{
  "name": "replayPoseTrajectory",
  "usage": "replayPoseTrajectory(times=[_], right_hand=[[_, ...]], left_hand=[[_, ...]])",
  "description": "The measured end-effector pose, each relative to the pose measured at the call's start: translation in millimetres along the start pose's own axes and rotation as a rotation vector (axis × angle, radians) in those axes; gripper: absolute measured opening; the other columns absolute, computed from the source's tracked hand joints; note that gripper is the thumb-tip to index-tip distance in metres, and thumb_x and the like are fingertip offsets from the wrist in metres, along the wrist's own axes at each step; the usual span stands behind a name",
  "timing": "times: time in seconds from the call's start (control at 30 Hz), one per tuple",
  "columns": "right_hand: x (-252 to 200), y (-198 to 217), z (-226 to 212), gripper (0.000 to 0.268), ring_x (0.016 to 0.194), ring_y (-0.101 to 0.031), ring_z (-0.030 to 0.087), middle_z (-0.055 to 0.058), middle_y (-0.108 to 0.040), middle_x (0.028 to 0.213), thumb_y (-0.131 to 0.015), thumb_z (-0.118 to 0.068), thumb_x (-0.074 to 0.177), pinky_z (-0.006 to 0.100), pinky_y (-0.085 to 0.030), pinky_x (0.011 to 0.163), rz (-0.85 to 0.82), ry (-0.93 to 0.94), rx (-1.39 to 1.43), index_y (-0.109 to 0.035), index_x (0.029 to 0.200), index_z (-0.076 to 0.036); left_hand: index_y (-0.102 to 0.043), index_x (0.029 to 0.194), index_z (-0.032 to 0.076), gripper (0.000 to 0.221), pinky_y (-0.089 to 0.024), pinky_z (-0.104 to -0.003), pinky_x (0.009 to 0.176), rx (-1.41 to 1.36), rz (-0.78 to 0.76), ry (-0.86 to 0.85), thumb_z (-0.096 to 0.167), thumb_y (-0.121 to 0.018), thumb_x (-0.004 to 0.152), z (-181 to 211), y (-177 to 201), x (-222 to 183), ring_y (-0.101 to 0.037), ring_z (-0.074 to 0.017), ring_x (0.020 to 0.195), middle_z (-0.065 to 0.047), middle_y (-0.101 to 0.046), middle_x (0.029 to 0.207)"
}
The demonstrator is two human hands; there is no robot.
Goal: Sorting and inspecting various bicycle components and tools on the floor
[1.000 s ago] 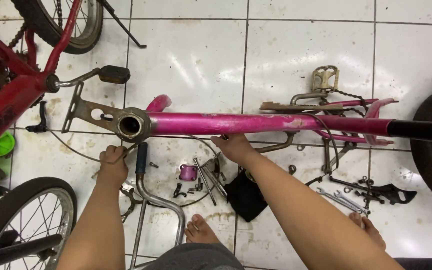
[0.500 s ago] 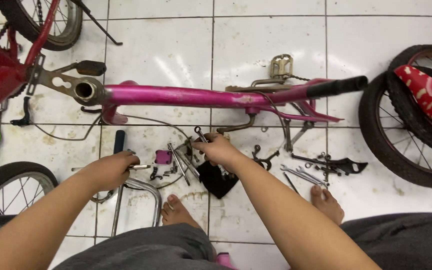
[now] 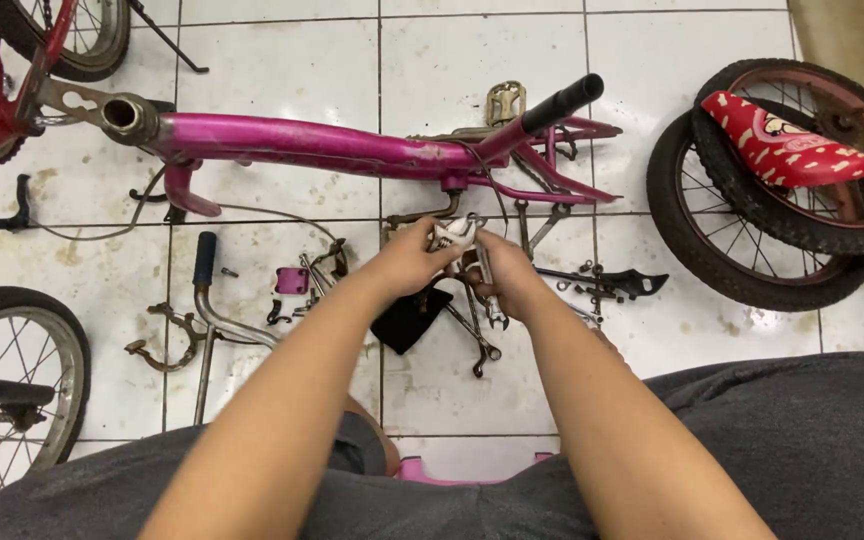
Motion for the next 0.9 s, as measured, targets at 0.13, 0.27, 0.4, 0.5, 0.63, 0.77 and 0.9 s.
replayPoseTrajectory(times=[0.13,0.27,0.4,0.5,0.63,0.77,0.9], right_hand=[[-48,10,-24,0.038,0.066,-0.057,0.013,0.005,-0.059,0.089,-0.06,-0.045,0.097,0.016,-0.031,0.046,0.024,0.054,0.067,-0.063,0.116,-0.012],[-37,25,-3,0.042,0.069,-0.062,0.013,0.002,-0.06,0.089,-0.074,-0.042,0.093,0.016,-0.037,0.048,0.021,0.107,0.058,-0.066,0.12,-0.01],[-14,43,26,0.053,0.071,-0.068,0.015,0.003,-0.067,0.096,-0.083,-0.04,0.088,0.016,-0.039,0.046,0.021,0.121,0.07,-0.067,0.125,-0.006],[-11,50,38,0.05,0.069,-0.069,0.015,0.004,-0.071,0.097,-0.084,-0.041,0.089,0.017,-0.039,0.046,0.035,0.118,0.067,-0.069,0.122,-0.006],[-7,59,51,0.046,0.065,-0.067,0.016,0.009,-0.073,0.098,-0.085,-0.039,0.089,0.018,-0.036,0.043,0.054,0.118,0.094,-0.069,0.117,-0.005],[-20,60,42,0.046,0.069,-0.071,0.017,0.01,-0.073,0.104,-0.08,-0.038,0.092,0.015,-0.036,0.042,0.059,0.113,0.126,-0.068,0.119,-0.003],[-8,66,48,0.042,0.074,-0.072,0.016,0.008,-0.073,0.109,-0.078,-0.035,0.094,0.013,-0.036,0.042,0.046,0.126,0.138,-0.067,0.121,-0.004]], left_hand=[[-0.054,0.132,0.012,0.047,-0.054,-0.027,0.057,-0.287,0.194,0.017,0.04,-0.067,0.096,-28,-46,19,-0.07,-0.0142,0.06,0.0,-0.074,0.079],[-0.067,0.105,0.006,0.023,-0.053,-0.024,0.045,-0.586,0.27,-0.042,0.027,-0.072,0.095,-31,-73,15,-0.068,-0.0153,0.051,-0.008,-0.072,0.069],[-0.067,0.098,-0.004,0.028,-0.061,-0.029,0.056,-0.84,0.243,0.018,0.017,-0.081,0.086,-42,-85,9,-0.071,-0.0217,0.07,-0.017,-0.07,0.086],[-0.065,0.113,-0.01,0.048,-0.062,-0.038,0.066,-0.873,0.103,0.061,0.025,-0.085,0.087,-45,-109,13,-0.069,-0.0254,0.082,-0.021,-0.069,0.102],[-0.058,0.106,-0.001,0.038,-0.063,-0.034,0.051,-0.863,0.027,0.107,0.029,-0.077,0.093,-43,-111,2,-0.072,-0.0252,0.063,-0.016,-0.07,0.093],[-0.06,0.099,0.001,0.033,-0.049,-0.027,0.039,-0.688,0.131,-0.009,0.031,-0.074,0.096,-49,-111,9,-0.061,-0.0164,0.046,-0.015,-0.071,0.076],[-0.062,0.084,0.005,0.036,-0.047,-0.025,0.036,-0.68,0.198,-0.045,0.036,-0.076,0.095,-48,-115,14,-0.06,-0.0158,0.042,-0.013,-0.066,0.059]])
Point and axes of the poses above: each hand's wrist, its own x-axis towards the middle knuckle, its own y-axis out of the back of the hand, z = x × y, the point moved 6 cm from there along x, towards the middle knuckle
